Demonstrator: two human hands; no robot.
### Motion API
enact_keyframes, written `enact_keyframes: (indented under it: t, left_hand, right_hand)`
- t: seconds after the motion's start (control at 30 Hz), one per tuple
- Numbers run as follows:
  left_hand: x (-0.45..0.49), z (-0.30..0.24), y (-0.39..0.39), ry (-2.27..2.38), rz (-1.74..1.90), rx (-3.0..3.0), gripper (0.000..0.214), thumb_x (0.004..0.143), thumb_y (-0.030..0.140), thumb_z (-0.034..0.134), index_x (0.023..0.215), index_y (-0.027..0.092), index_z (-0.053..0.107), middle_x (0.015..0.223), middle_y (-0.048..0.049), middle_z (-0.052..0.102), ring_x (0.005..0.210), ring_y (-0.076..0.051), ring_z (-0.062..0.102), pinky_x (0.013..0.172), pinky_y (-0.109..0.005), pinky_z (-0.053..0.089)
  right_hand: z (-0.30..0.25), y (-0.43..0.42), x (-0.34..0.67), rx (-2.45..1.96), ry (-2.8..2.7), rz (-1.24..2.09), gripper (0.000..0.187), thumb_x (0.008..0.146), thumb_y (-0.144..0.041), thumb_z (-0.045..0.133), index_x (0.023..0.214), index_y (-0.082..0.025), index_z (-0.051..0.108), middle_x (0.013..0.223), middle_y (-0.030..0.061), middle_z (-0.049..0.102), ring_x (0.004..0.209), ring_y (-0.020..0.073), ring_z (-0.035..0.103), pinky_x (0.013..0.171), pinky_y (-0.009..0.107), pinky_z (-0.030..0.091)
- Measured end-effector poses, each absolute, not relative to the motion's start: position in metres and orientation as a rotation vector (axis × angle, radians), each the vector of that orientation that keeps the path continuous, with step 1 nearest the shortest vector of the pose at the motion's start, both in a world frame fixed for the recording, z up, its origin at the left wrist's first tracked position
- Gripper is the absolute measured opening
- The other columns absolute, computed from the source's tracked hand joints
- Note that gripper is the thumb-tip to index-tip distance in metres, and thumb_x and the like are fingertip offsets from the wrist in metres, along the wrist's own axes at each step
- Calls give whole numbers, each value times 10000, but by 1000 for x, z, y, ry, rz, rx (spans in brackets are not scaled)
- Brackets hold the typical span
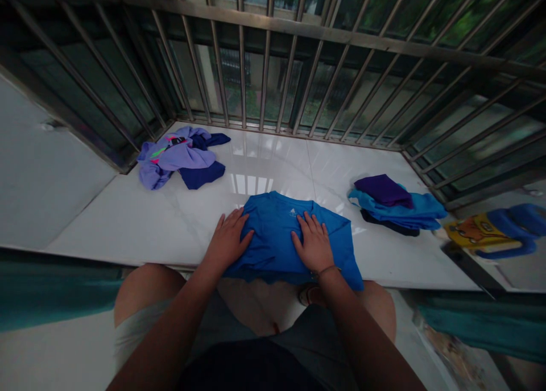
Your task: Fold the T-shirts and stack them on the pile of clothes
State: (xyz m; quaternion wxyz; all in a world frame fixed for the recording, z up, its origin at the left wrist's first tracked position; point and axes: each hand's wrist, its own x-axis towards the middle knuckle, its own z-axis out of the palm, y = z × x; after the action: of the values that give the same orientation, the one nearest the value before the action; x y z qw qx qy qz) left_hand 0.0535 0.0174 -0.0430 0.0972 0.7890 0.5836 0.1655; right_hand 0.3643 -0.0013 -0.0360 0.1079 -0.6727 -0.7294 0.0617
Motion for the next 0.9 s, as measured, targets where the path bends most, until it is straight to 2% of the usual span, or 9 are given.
enact_keyframes:
  t: [0.47,0.8,0.9]
  left_hand:
    - [54,-40,17,1729,500,2303,539,1130,458,512,1622,260,608,1784,-132,521,1670,-353,475,1417,-656,292]
    - [53,-40,17,1732,485,2315,543,1131,453,509,1595,192,616,1775,-165,526,1663,-360,484,1414,-660,300]
    - [53,-40,17,1727,492,2316,538,1129,452,513,1595,205,617,1774,-158,528,1660,-359,488,1412,-662,303]
  right_hand:
    - [-40,-1,367,-1952,-2139,188,650,1150,-506,473,1735,-227,519,1846,127,412,1727,360,339,1401,652,235]
    - [-36,-2,365,-1979,-2145,189,642,1155,-506,471,1725,-219,529,1844,128,415,1723,354,353,1403,638,242]
    - [-36,-1,365,-1986,-2157,180,646,1156,-505,471,1733,-218,520,1847,133,410,1723,353,352,1402,635,243]
